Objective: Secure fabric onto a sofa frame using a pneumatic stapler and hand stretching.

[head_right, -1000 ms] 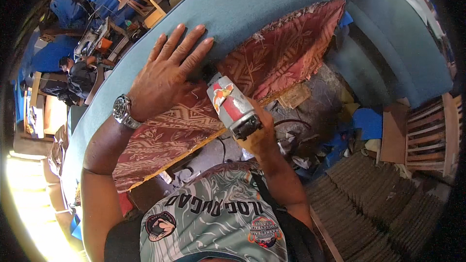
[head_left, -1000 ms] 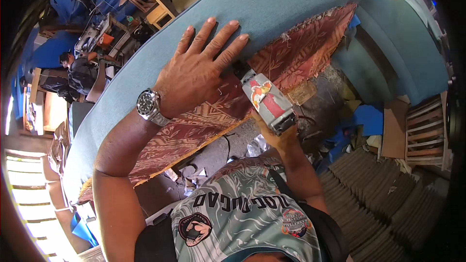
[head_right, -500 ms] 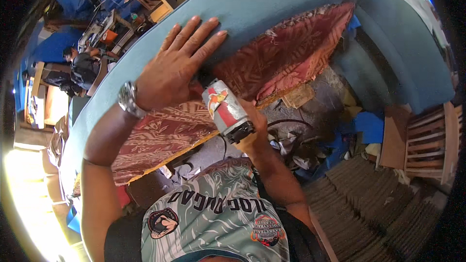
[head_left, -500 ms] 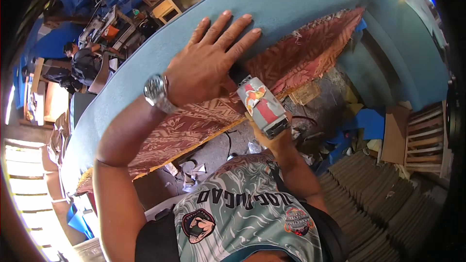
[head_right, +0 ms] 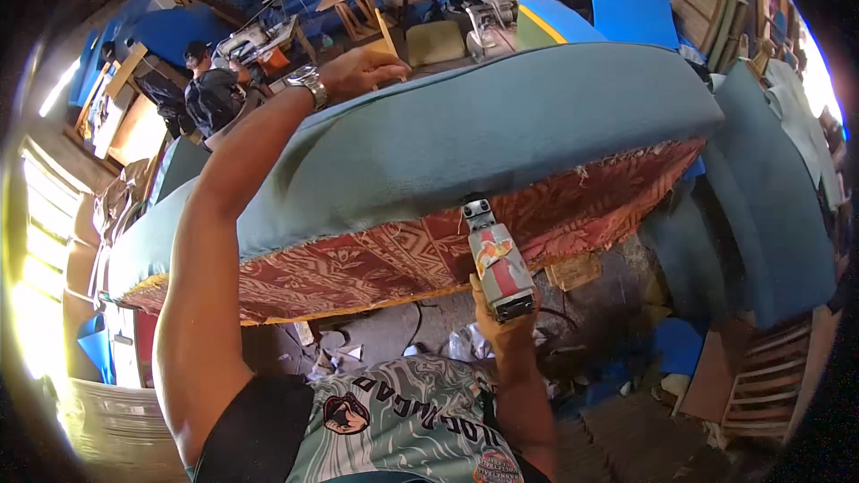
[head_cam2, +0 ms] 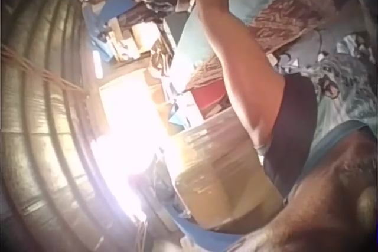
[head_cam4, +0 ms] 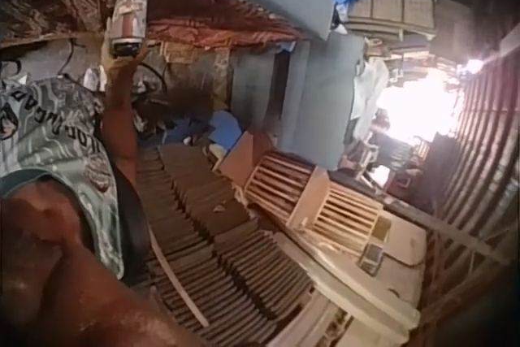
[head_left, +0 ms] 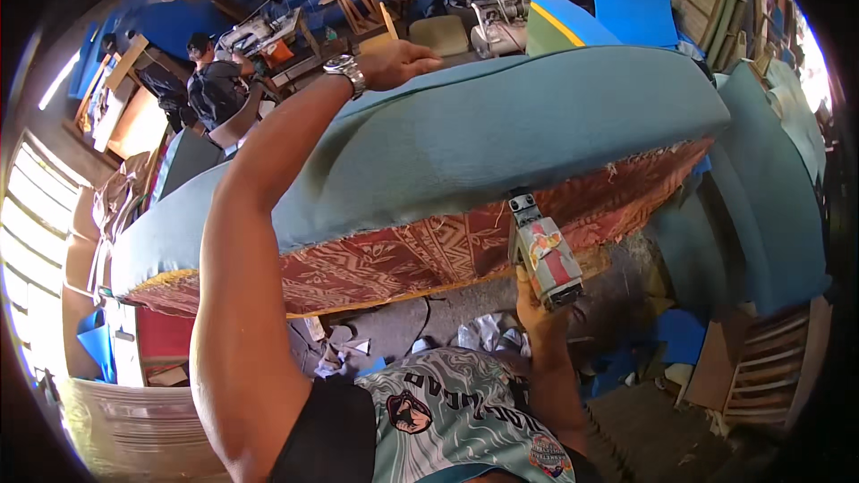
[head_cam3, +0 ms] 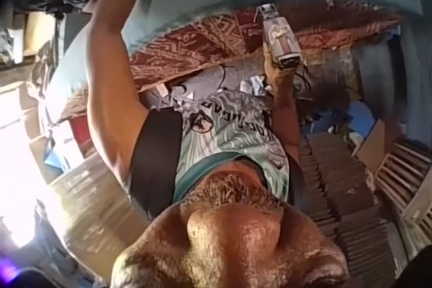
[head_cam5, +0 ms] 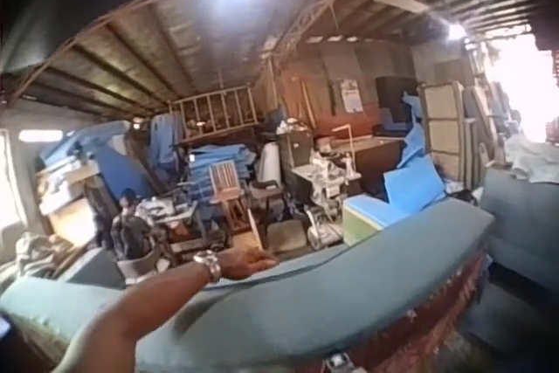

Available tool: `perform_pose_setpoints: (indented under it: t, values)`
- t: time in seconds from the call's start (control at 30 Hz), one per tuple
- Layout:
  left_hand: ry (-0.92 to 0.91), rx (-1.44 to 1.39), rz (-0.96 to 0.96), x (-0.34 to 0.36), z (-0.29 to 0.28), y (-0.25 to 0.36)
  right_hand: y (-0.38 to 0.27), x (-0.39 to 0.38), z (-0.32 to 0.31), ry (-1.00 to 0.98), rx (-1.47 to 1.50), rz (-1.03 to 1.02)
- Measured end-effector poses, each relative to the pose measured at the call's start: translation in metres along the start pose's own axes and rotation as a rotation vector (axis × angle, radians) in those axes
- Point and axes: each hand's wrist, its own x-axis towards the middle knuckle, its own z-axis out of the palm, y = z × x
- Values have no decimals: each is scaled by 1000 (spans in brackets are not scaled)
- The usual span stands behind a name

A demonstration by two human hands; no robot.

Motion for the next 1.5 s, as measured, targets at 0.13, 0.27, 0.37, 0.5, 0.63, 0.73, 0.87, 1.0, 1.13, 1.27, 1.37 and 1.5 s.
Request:
perform_pose_setpoints:
  t: [0.13,0.27,0.37,0.5,0.63,0.73,0.87,1.0,1.13,1.27,1.37,1.5]
  values:
    - [-25,-83,-31,1,19,13,5,-3,-2,-48,5,62]
    - [8,40,68,-17,22,29,5,0,-3,-74,98,124]
    - [61,152,164,-27,26,39,2,6,-5,-26,126,73]
    - [96,318,259,-35,33,49,-2,13,-7,20,129,3]
    - [49,341,232,-55,45,68,0,14,-9,25,106,-48]
    - [58,333,209,-75,56,90,5,10,-9,3,-59,-208]
    - [64,354,177,-95,61,120,6,8,-8,-29,72,-142]
    - [22,422,132,-107,60,145,0,9,-7,6,190,39]
    - [46,501,177,-124,67,164,-8,11,-9,-97,176,170]
    - [62,544,220,-132,75,172,-16,8,-14,-52,146,83]
    - [66,566,222,-133,76,174,-23,1,-16,-23,368,173]
    - [42,564,245,-133,73,177,-28,-6,-18,-184,267,220]
